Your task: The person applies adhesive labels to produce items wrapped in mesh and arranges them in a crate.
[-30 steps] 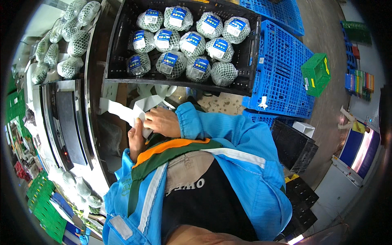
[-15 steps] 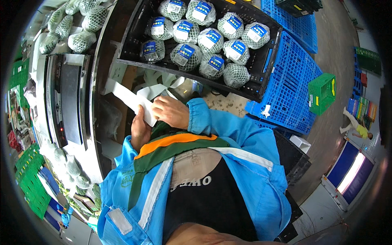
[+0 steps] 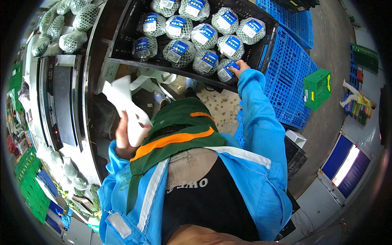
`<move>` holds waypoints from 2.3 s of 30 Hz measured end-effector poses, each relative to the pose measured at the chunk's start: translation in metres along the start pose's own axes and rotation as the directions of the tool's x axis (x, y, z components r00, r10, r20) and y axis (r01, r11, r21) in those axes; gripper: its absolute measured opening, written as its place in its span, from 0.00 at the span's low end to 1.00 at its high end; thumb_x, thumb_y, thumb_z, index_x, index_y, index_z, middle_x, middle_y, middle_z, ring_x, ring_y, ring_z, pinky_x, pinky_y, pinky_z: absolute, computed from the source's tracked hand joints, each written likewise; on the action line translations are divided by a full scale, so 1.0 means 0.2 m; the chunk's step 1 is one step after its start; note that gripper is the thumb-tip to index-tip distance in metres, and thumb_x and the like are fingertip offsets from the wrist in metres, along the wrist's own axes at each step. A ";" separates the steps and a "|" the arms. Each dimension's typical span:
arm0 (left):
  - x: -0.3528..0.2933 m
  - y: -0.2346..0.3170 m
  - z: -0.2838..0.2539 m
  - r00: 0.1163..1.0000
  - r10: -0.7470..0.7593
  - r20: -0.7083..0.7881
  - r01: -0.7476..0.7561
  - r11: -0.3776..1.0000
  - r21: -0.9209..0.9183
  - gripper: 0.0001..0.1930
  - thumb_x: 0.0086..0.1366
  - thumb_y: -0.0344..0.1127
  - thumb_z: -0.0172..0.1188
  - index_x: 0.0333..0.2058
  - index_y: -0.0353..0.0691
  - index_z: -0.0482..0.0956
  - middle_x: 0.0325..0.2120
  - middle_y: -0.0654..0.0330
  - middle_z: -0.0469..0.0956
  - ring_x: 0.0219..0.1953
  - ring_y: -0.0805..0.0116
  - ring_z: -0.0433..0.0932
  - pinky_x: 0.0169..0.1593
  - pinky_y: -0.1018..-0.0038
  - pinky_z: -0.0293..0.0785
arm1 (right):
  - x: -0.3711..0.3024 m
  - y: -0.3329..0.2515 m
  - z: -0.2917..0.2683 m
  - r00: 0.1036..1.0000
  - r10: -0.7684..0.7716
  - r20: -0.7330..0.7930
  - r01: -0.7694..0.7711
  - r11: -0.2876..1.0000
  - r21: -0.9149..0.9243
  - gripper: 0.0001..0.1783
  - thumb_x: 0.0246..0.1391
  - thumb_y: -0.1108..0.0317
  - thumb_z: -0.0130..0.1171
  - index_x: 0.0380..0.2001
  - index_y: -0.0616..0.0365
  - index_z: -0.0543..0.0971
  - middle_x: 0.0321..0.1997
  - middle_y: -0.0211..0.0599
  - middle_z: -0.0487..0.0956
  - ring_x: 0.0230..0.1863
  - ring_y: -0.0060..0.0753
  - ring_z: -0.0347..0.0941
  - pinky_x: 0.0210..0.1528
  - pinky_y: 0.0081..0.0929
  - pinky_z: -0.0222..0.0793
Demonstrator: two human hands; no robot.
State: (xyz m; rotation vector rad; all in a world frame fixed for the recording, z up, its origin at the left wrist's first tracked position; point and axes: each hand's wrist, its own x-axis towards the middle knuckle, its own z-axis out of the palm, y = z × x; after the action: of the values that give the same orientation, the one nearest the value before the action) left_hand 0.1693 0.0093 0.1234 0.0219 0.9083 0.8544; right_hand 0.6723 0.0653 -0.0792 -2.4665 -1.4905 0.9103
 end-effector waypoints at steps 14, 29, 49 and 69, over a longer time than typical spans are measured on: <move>-0.09 -0.27 -0.12 0.999 -0.042 0.022 0.026 0.879 0.476 0.15 0.67 0.40 0.56 0.46 0.35 0.78 0.37 0.66 0.80 0.38 0.80 0.74 0.45 0.80 0.69 | -0.05 -0.29 -0.03 0.931 -0.282 0.233 0.363 0.784 -0.504 0.33 0.43 0.42 0.67 0.41 0.57 0.68 0.43 0.47 0.70 0.44 0.52 0.71 0.44 0.44 0.70; 0.27 -0.28 0.08 0.772 0.514 -0.374 -0.505 0.853 0.131 0.16 0.69 0.42 0.52 0.45 0.34 0.75 0.35 0.64 0.78 0.36 0.77 0.75 0.41 0.79 0.70 | 0.04 -0.41 0.00 0.705 -0.709 0.019 0.707 0.704 0.070 0.19 0.47 0.64 0.68 0.41 0.61 0.76 0.45 0.45 0.77 0.46 0.40 0.74 0.49 0.35 0.68; 0.45 0.11 0.17 0.728 0.622 -0.288 -0.598 0.782 0.178 0.18 0.70 0.45 0.51 0.33 0.36 0.80 0.30 0.66 0.79 0.29 0.80 0.75 0.34 0.82 0.71 | -0.38 -2.01 -0.21 -0.070 -0.977 0.201 0.826 0.056 0.560 0.11 0.46 0.74 0.64 0.37 0.59 0.81 0.32 0.43 0.80 0.33 0.44 0.76 0.36 0.33 0.72; 0.17 0.75 -0.32 0.987 0.158 0.005 -0.131 0.834 -0.537 0.28 0.67 0.59 0.46 0.50 0.40 0.72 0.39 0.53 0.80 0.42 0.55 0.80 0.49 0.58 0.76 | 0.74 -3.42 0.48 0.404 -0.914 -0.036 0.891 0.384 0.242 0.25 0.44 0.68 0.70 0.46 0.62 0.73 0.41 0.42 0.76 0.36 0.36 0.75 0.38 0.29 0.71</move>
State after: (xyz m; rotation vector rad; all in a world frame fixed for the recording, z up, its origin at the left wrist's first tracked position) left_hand 0.0393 0.1126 0.1119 -0.3793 0.5985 1.2240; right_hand 0.1441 0.5180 0.0475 -1.0379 -2.2021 0.8430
